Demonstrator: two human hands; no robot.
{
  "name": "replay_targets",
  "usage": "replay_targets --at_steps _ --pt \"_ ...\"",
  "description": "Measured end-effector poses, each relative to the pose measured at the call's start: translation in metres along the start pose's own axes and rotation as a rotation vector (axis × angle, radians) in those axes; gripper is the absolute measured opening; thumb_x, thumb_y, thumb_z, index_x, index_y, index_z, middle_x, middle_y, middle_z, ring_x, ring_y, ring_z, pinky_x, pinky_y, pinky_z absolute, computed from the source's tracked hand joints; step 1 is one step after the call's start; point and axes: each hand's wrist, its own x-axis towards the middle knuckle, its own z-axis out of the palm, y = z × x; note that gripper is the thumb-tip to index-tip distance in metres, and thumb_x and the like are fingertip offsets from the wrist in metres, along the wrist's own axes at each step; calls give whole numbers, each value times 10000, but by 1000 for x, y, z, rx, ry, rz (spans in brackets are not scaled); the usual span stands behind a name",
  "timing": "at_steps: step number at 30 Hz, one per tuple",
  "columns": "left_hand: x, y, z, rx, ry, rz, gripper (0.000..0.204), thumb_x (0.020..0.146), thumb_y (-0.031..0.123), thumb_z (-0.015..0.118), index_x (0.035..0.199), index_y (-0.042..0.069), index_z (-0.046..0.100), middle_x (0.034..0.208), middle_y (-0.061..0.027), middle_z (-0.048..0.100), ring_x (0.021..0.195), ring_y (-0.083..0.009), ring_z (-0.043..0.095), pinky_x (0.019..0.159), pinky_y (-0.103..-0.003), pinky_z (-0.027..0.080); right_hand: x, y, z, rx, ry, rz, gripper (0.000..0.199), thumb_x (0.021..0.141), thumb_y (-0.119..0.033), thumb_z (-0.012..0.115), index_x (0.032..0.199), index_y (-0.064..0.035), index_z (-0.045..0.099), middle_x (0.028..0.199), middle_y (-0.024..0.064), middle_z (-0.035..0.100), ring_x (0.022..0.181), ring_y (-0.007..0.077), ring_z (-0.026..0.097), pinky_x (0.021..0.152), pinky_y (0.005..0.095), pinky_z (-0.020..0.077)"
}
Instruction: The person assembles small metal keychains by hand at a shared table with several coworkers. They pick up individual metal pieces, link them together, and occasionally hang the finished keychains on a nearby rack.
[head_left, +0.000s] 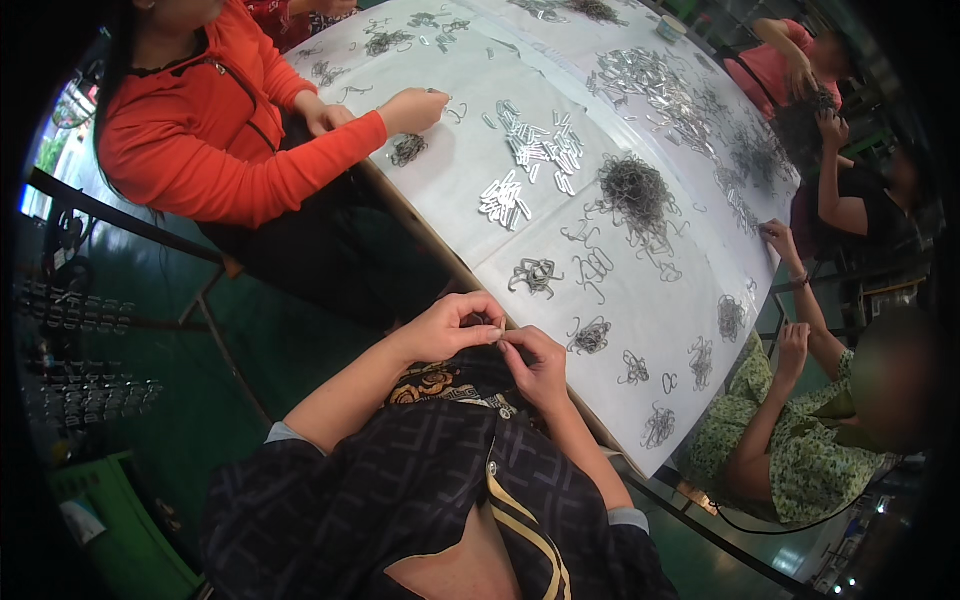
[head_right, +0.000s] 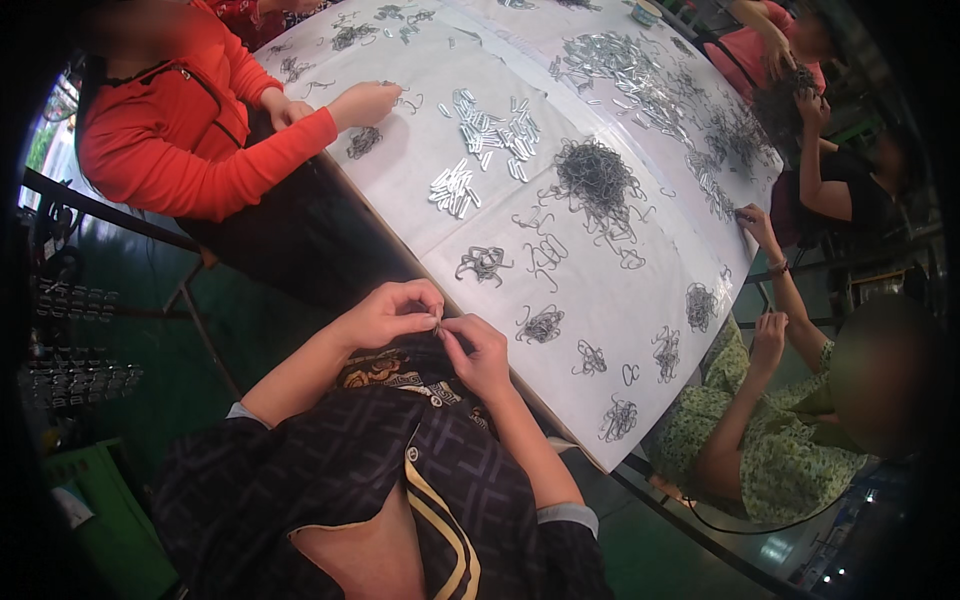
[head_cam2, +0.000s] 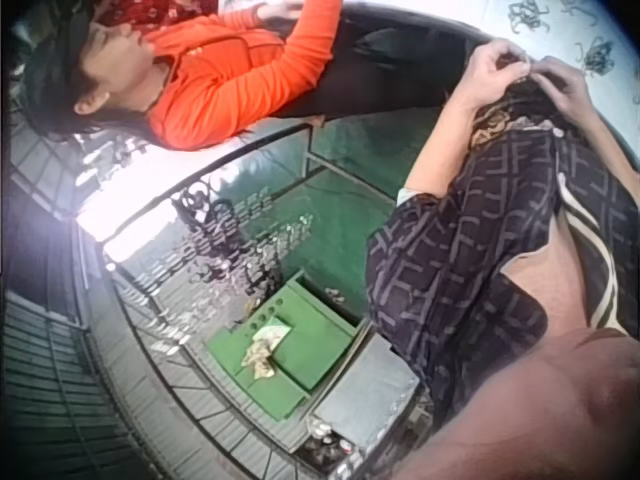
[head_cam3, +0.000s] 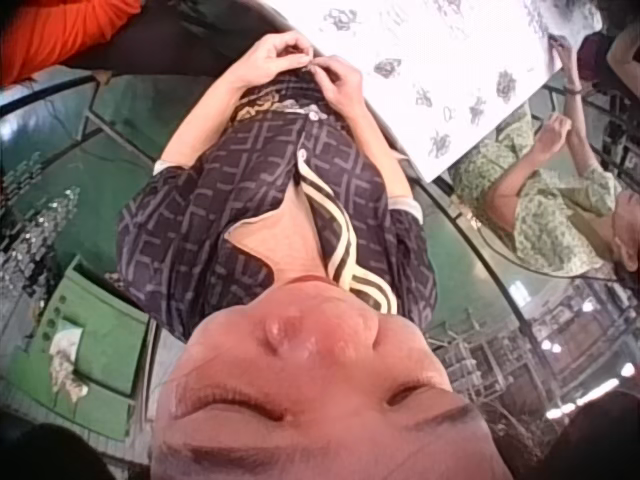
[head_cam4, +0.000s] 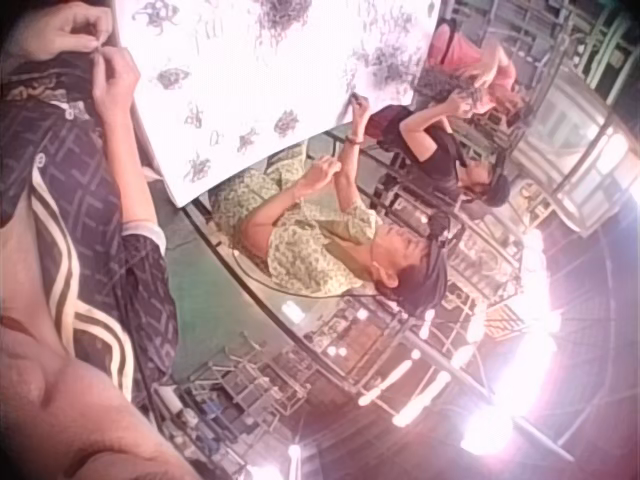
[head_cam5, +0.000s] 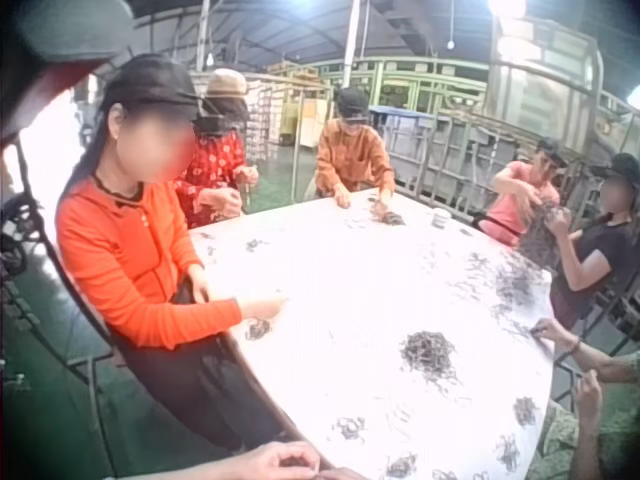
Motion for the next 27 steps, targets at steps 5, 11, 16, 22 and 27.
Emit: replay_targets --at_steps 5,11,16,22,27 --pt "-1 3 0 -13 47 -17 63 935 62 581 972 11 584 965 -9 581 911 -80 543 823 -251 444 2 -3 2 -23 -11 -4 93 804 10 677 893 -17 679 789 105 657 701 221 649 631 288 490" --pt "-8 18 11 263 110 25 67 938 62 561 971 9 586 967 -43 624 873 -92 570 785 -265 468 6 0 -4 27 -43 -26 35 804 -29 686 812 2 672 692 84 614 631 156 578 595 264 443" --pt "-13 32 19 596 205 158 64 890 31 572 947 10 594 892 -80 639 835 -165 620 755 -283 484 42 18 -18 -191 98 97 107 833 -122 682 804 -20 686 691 112 607 600 219 575 567 316 448" --pt "-12 29 25 744 263 339 88 863 88 627 908 35 573 839 -95 620 785 -291 605 703 -372 479 120 43 -11 -503 179 68 165 838 -151 672 956 -37 691 831 145 625 757 338 622 686 407 487" --pt "-16 36 30 770 290 335 65 860 61 609 906 35 571 839 -90 625 793 -286 610 715 -376 484 164 61 6 -576 184 169 159 817 -134 685 934 -25 685 904 159 618 855 363 620 757 435 494"
